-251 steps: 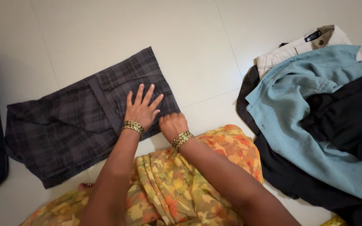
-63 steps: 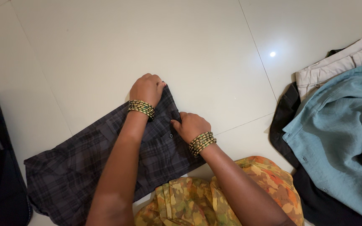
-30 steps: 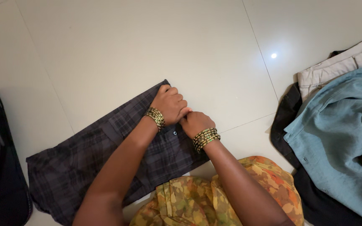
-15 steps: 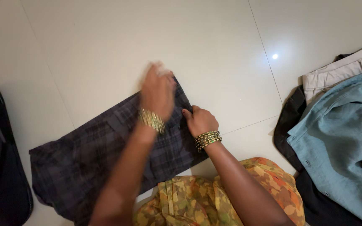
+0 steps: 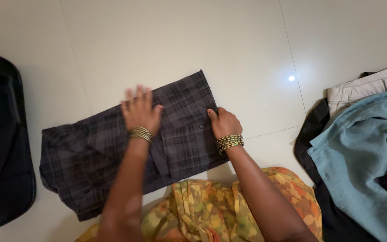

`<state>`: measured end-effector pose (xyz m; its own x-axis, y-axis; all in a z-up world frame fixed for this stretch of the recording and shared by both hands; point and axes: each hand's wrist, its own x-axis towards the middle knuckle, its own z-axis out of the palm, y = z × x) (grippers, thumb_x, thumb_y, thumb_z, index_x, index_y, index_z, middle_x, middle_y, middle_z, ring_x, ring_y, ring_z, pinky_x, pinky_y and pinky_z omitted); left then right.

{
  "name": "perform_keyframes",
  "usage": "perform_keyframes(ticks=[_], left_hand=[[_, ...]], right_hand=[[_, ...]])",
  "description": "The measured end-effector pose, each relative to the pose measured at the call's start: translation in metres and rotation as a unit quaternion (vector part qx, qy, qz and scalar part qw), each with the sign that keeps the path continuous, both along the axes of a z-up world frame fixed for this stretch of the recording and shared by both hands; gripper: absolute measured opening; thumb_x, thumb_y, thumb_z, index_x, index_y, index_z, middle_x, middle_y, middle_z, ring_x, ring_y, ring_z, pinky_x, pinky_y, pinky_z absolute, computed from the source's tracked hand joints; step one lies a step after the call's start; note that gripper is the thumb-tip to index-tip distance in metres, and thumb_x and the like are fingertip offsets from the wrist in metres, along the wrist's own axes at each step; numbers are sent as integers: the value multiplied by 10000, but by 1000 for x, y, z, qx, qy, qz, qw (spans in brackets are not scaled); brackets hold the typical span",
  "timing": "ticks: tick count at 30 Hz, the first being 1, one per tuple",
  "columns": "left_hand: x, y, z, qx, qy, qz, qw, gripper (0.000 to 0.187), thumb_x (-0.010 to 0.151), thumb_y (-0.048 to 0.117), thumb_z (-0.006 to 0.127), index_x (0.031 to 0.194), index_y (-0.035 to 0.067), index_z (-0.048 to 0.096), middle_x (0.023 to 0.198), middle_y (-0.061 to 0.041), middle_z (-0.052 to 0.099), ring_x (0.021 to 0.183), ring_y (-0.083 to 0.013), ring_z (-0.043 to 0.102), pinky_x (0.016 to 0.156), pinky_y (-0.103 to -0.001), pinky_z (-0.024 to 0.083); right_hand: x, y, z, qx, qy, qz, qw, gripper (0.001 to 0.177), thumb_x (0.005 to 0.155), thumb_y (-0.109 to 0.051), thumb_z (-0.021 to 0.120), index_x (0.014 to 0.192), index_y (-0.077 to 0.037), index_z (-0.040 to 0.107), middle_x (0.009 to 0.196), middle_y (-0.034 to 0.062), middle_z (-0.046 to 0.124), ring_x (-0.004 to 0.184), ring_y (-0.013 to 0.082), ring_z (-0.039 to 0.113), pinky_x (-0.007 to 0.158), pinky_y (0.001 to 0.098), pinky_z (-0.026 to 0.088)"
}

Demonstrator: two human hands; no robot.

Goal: The person folds a plaid shirt by smoothing it on the floor, folding the sleeves inward, and then folding the body of the shirt into a square.

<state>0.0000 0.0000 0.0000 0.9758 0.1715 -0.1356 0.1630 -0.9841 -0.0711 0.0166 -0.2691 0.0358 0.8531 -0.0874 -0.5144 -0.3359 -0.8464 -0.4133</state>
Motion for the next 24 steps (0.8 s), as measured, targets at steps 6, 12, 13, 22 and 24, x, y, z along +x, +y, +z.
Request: perform_keyframes(ticks=[6,12,13,22,24], left_hand=[[-10,25,32,5,-17,84,996,701,1038,554,335,1615,166,245,1731,-93,134,1582,-335,32,1240,-586,30],[-62,-139,69,-104,-3,-71,992,772,963,506,511,1567,69,310,1672,-201,197,1539,-395,148,1212,-590,138],[-75,-159,67,-154,-64,-71,983,723,976,476,521,1562,94,334,1682,-170,225,1555,-367,171,1227,-579,138],[-95,-107,42,-131,-64,8,989,688,948,488,540,1568,250,361,1682,-66,236,1546,-313,180,1224,-556,138],[-97,-92,46,-151,-26,23,988,767,901,549,553,1572,244,339,1673,-85,208,1536,-329,158,1220,-542,129]], right_hand=[[-5,-5,-17,-19,-79,-9,997,499,979,-554,525,1000,-84,691,982,214,717,942,455,662,784,577,518],[-9,-21,-10,-48,-104,-51,992,490,1017,-519,528,1201,-82,653,1226,220,678,1115,445,628,892,573,504],[-15,-17,-9,-41,-112,-40,992,490,1017,-519,528,1201,-82,653,1226,220,678,1115,445,628,892,573,504],[-61,19,-29,-53,-374,287,880,552,975,-491,536,1448,-211,580,1616,88,430,1528,327,320,1212,574,199],[-62,20,-28,-105,-353,281,886,582,959,-527,530,1461,-235,566,1622,87,408,1519,326,300,1202,572,185]])
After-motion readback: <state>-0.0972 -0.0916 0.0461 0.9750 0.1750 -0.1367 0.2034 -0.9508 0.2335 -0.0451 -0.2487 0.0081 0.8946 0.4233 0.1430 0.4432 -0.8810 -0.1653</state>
